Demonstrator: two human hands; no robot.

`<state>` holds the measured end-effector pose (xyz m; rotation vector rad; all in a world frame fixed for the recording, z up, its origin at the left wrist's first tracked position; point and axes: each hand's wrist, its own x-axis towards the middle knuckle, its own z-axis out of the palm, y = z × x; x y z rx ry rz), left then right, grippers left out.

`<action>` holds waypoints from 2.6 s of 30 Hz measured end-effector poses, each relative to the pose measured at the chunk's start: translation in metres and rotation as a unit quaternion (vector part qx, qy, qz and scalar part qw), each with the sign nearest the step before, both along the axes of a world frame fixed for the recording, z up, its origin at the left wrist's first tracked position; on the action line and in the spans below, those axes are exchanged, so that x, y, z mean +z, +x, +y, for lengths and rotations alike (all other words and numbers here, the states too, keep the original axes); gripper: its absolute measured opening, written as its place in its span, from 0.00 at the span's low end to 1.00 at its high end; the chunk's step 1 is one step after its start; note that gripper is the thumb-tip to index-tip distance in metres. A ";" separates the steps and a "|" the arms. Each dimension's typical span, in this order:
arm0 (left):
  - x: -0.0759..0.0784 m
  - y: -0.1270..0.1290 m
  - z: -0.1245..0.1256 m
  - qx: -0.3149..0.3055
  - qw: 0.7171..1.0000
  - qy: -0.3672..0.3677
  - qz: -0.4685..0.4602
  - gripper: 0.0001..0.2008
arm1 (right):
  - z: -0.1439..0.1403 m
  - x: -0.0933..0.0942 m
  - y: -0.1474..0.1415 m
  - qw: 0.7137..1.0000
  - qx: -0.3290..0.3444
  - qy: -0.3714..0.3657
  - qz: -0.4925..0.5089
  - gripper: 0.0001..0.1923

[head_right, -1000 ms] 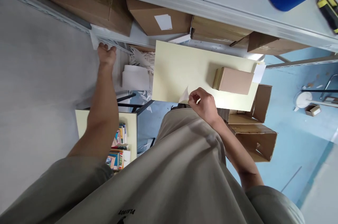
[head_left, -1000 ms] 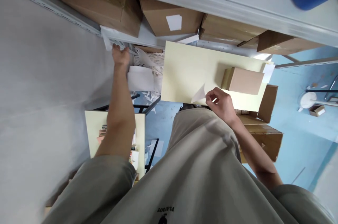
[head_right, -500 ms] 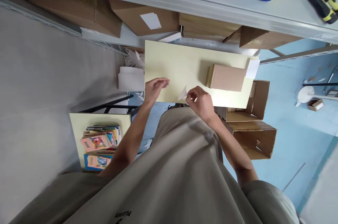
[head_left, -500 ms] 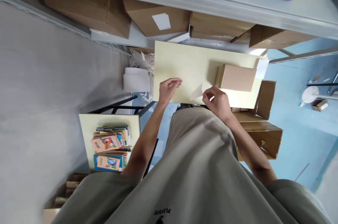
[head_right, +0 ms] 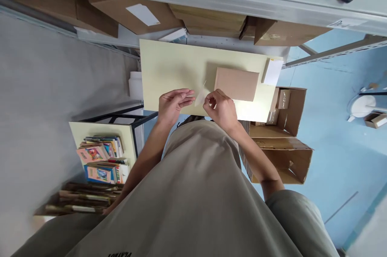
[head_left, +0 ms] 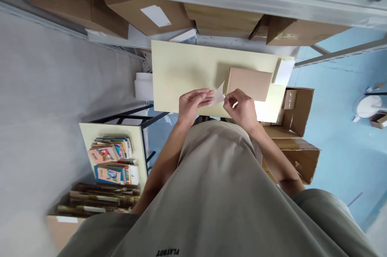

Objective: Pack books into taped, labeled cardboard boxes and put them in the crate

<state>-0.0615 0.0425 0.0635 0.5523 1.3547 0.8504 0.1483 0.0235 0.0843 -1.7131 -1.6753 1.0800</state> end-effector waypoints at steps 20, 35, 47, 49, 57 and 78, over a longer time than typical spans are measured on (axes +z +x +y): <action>0.020 0.131 -0.018 0.003 0.997 -0.004 0.077 0.21 | -0.002 -0.011 0.130 0.995 0.007 0.008 0.096 0.05; 0.023 0.147 -0.032 0.011 0.995 0.006 0.099 0.24 | -0.017 -0.013 0.145 0.995 0.014 0.023 0.098 0.05; 0.027 0.138 -0.036 0.008 0.994 0.013 0.106 0.19 | -0.019 -0.013 0.136 0.995 0.026 0.008 0.099 0.07; 0.029 0.136 -0.035 0.007 0.994 0.010 0.105 0.19 | -0.019 -0.013 0.133 0.995 0.030 0.010 0.095 0.07; 0.026 0.125 -0.036 0.005 0.995 0.008 0.095 0.22 | -0.018 -0.010 0.120 0.995 0.035 0.012 0.096 0.06; 0.015 0.072 -0.029 -0.053 0.996 0.048 0.059 0.24 | -0.019 -0.002 0.069 0.996 0.022 0.037 0.073 0.05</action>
